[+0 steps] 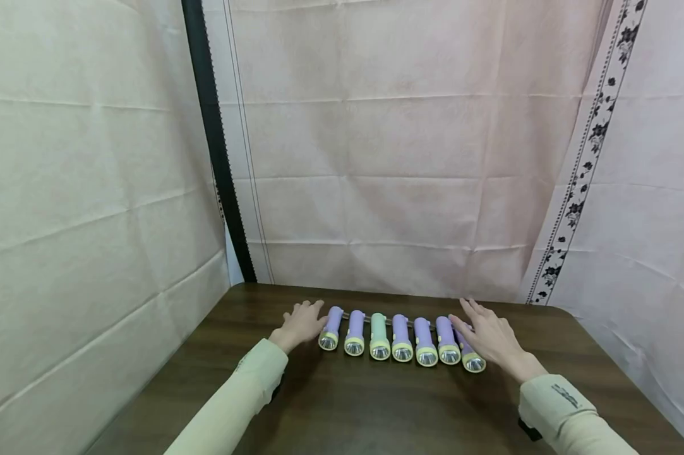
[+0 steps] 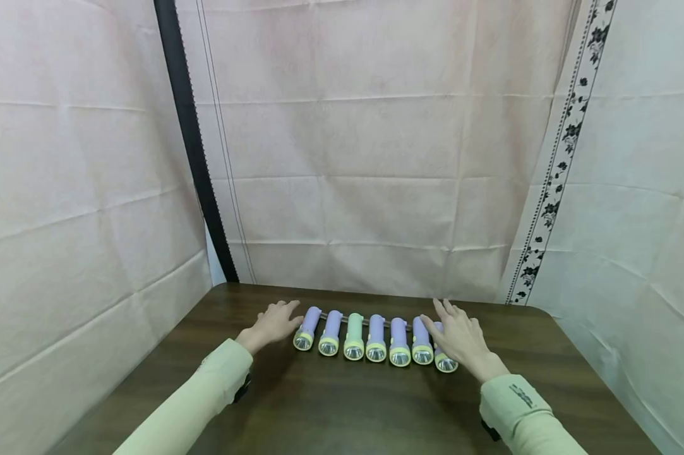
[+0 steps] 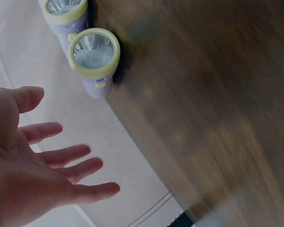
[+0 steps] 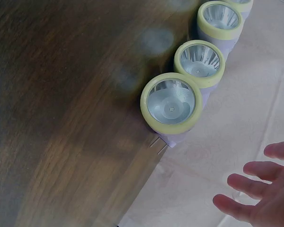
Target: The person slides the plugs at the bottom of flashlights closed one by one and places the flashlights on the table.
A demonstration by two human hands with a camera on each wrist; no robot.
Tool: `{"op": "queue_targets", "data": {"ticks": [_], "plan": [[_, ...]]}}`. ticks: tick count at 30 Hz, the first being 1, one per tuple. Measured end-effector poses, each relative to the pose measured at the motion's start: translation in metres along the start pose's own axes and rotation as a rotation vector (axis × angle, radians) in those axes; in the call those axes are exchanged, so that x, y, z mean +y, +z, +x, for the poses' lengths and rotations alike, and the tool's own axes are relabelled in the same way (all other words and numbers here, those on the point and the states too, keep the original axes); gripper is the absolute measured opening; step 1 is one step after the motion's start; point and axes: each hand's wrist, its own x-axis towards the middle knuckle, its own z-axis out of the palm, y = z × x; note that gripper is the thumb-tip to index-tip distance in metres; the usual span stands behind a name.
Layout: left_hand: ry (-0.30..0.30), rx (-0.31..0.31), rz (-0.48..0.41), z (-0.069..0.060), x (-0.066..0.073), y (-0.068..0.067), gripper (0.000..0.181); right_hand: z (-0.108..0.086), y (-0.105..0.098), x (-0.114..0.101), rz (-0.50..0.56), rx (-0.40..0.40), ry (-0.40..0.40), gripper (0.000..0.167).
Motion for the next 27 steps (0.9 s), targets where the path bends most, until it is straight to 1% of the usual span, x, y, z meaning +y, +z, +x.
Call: {"op": "queue_targets", "data": {"ticks": [3,6,12,15,19,21,27], "plan": [[-0.016,-0.022,0.003,0.007,0.008,0.004,0.050,0.000,-0.001,0.001,-0.004,0.002,0.009,0.065],[-0.041,-0.036,0.002,0.014,0.018,0.010,0.053,-0.001,-0.002,0.001,-0.009,-0.011,0.024,0.065],[-0.093,-0.030,0.032,0.029,0.030,0.022,0.054,-0.001,-0.004,-0.001,-0.006,-0.026,0.029,0.063],[-0.136,-0.030,0.054,0.035,0.035,0.027,0.054,-0.002,-0.004,-0.001,-0.003,-0.028,0.032,0.062],[-0.191,-0.024,0.089,0.043,0.035,0.036,0.053,-0.001,-0.003,-0.001,0.005,-0.024,0.031,0.062],[-0.203,-0.017,0.087,0.045,0.034,0.040,0.053,-0.001,-0.003,-0.001,0.004,-0.023,0.033,0.062],[-0.198,0.002,0.024,0.048,0.028,0.047,0.053,-0.002,-0.004,0.003,-0.008,-0.023,0.039,0.062]]}}
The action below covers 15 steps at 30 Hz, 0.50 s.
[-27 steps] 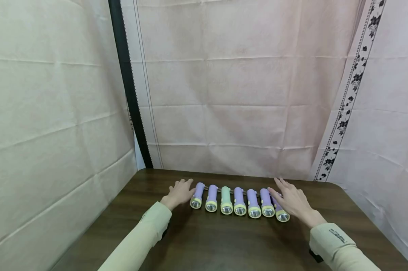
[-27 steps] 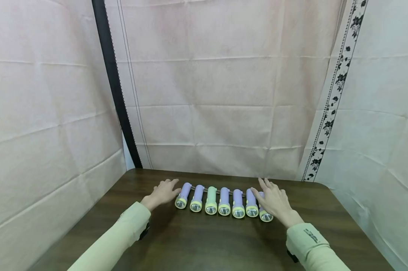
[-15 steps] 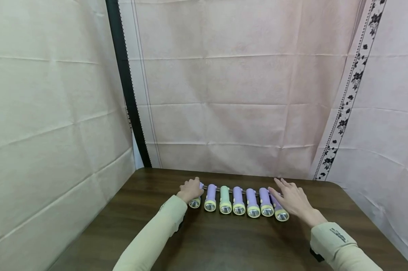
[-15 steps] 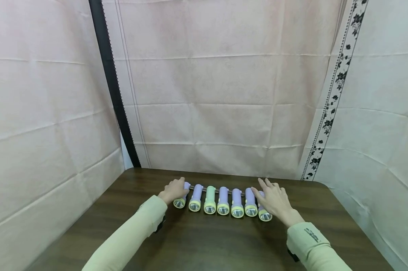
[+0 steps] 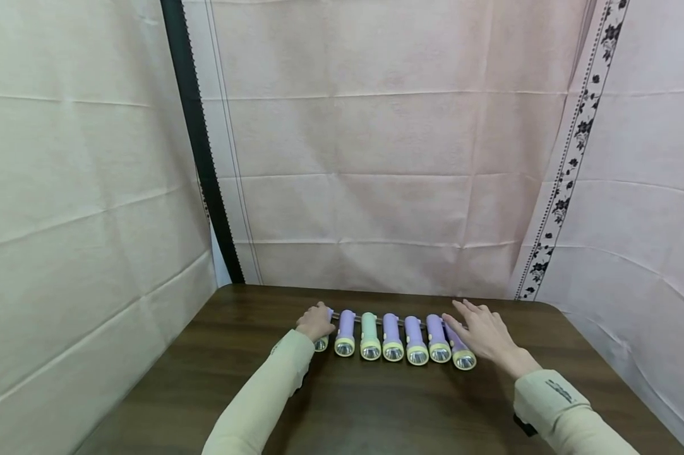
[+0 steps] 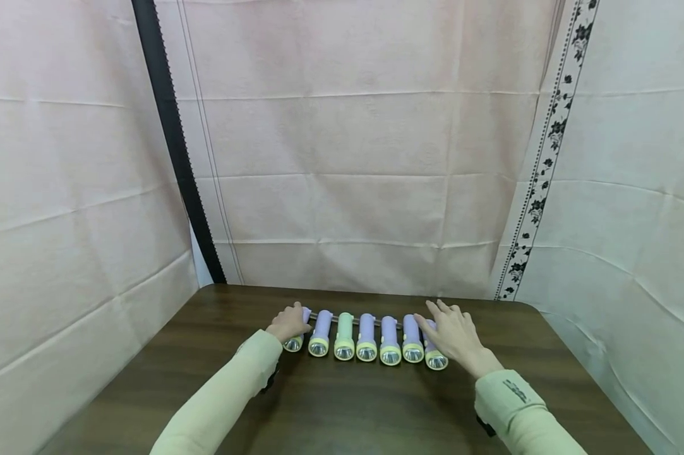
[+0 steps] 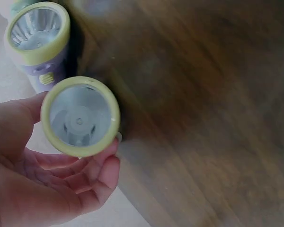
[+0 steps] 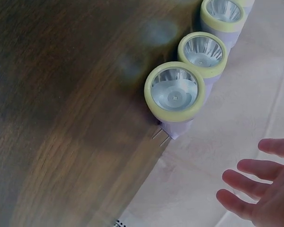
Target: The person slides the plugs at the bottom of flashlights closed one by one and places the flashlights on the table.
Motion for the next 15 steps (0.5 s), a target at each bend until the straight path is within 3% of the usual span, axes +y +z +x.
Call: {"op": "queue_targets", "data": {"ticks": [9,15], "plan": [[-0.037,0.001,-0.059,0.003,-0.011,0.000,0.053,0.000,0.002,-0.005,-0.003,0.006,-0.004,0.061],[-0.040,0.007,-0.115,0.000,-0.018,-0.013,0.052,0.005,0.001,-0.008,0.007,0.009,-0.007,0.059]]}}
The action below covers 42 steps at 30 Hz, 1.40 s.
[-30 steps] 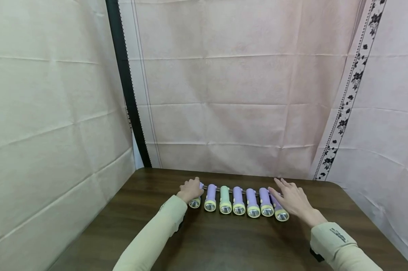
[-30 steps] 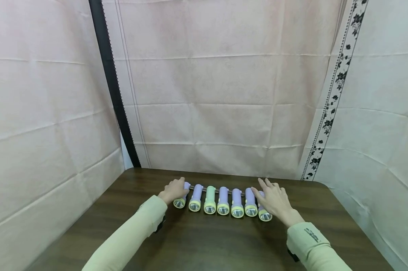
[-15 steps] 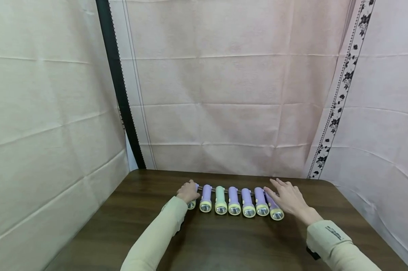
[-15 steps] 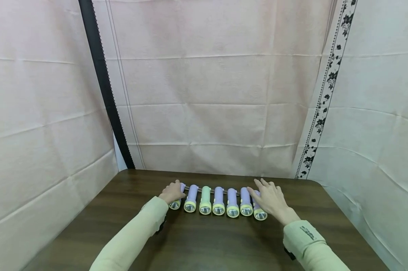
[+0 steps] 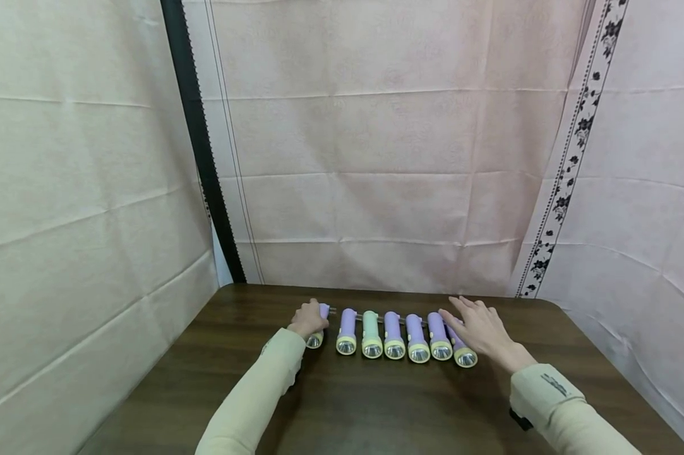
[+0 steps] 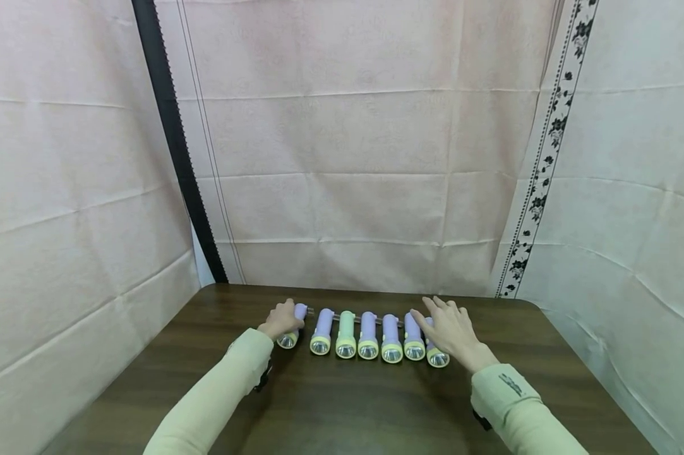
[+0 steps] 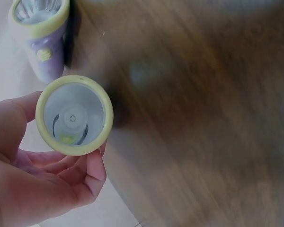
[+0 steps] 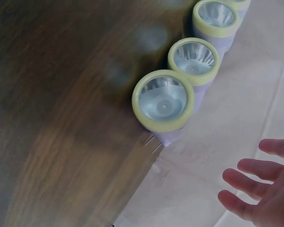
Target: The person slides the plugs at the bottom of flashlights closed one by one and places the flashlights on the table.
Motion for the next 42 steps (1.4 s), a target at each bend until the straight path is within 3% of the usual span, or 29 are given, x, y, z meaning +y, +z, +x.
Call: {"op": "queue_targets", "data": {"ticks": [8,18,26,33,37,42], "plan": [[0.028,0.032,-0.040,-0.007,0.000,-0.025,0.049,0.005,-0.004,-0.006,-0.008,0.004,-0.020,0.059],[0.094,0.024,-0.075,-0.011,0.019,-0.045,0.050,0.008,-0.011,-0.011,0.024,-0.021,-0.041,0.060],[0.176,0.037,-0.052,-0.013,0.031,-0.048,0.036,0.013,-0.012,-0.016,0.051,-0.010,-0.076,0.060],[0.245,0.005,-0.082,-0.021,0.037,-0.044,0.043,0.013,-0.008,-0.026,0.115,-0.002,-0.102,0.051],[0.303,0.019,-0.078,-0.023,0.040,-0.043,0.044,0.014,-0.006,-0.031,0.113,0.006,-0.118,0.045],[0.333,0.023,-0.069,-0.024,0.044,-0.044,0.045,0.014,-0.005,-0.038,0.113,-0.005,-0.148,0.047]]}}
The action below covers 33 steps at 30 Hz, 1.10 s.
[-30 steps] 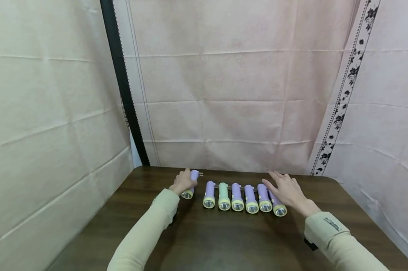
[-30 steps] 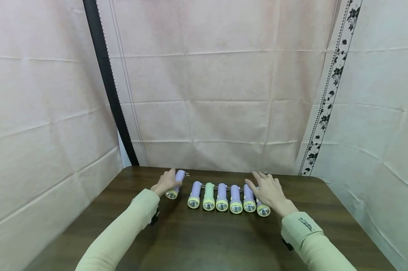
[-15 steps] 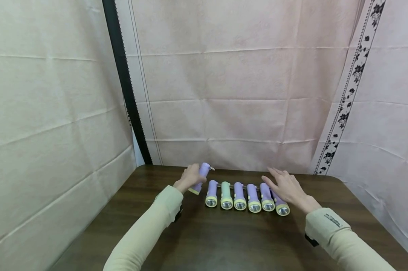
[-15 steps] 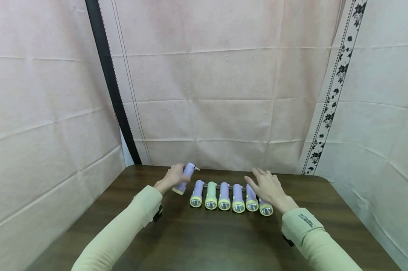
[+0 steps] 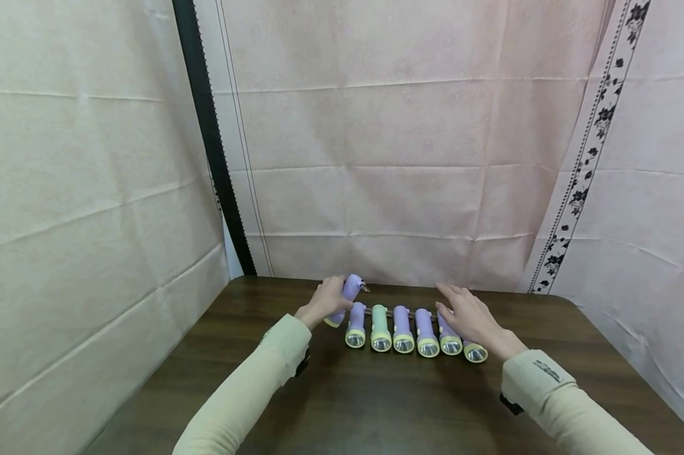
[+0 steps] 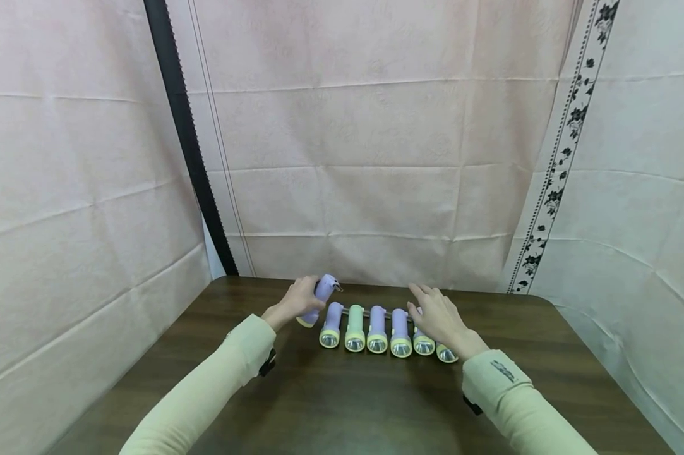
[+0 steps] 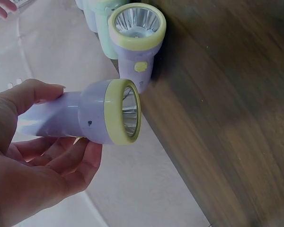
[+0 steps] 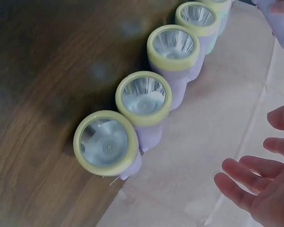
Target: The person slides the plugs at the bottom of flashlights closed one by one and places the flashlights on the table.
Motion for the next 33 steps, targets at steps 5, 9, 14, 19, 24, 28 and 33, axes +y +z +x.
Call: {"op": "queue_targets", "data": {"ticks": [5,9,14,19,24,28,33], "plan": [[0.013,-0.015,0.002,-0.001,0.005,0.002,0.045,0.001,0.005,-0.004,-0.003,-0.013,0.001,0.049],[0.031,-0.021,0.011,0.000,0.010,0.004,0.045,0.002,0.008,-0.008,0.002,-0.031,0.002,0.050],[0.044,-0.032,0.024,0.001,0.017,0.009,0.053,0.002,0.010,-0.013,0.011,-0.041,0.002,0.051],[0.051,-0.040,0.036,0.001,0.026,0.012,0.054,0.003,0.010,-0.017,0.009,-0.042,-0.016,0.052],[0.063,-0.050,0.051,0.001,0.032,0.014,0.052,0.004,0.010,-0.022,0.000,-0.021,-0.051,0.052],[0.104,-0.045,0.058,0.001,0.035,0.016,0.050,0.006,0.011,-0.026,0.011,-0.010,-0.074,0.051],[0.124,-0.056,0.039,0.001,0.037,0.018,0.052,0.009,0.013,-0.033,0.034,-0.035,-0.083,0.050]]}}
